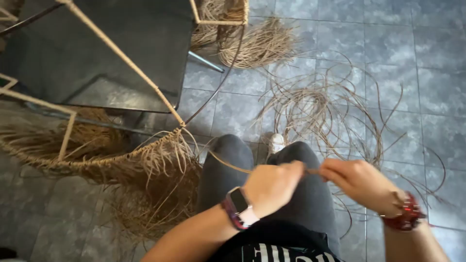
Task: Weaving natural fiber strands onto a furniture frame to create a decorative or functional surface
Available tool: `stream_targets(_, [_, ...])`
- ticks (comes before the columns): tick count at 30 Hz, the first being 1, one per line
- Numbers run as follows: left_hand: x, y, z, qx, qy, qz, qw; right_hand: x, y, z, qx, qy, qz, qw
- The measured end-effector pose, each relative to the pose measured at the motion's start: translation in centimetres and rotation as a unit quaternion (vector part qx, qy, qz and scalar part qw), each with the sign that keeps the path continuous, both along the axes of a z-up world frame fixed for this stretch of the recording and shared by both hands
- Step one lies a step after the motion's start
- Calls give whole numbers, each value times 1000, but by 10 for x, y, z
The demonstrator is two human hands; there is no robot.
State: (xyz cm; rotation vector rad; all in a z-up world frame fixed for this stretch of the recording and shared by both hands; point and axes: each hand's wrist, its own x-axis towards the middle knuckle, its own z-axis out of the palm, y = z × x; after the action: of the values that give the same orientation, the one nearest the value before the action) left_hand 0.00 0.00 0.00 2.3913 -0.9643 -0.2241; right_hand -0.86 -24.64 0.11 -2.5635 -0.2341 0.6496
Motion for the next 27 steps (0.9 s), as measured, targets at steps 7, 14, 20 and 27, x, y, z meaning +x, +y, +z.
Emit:
stream_targets(7, [-5, 123, -31, 170, -98, 200, 960, 20, -25, 5, -111, 75, 0, 991])
stream_targets(14, [-45, 83, -8, -5, 36, 120, 992, 28, 113, -6, -67, 63, 230, 969])
stream_targets(20, [-56, 188, -57, 127, -26, 296, 946, 59, 98, 8, -144, 83, 140, 976])
stream_targets(27, [-56, 108, -38, -30, 132, 199, 971, 46, 161, -33, -61, 11, 325, 944])
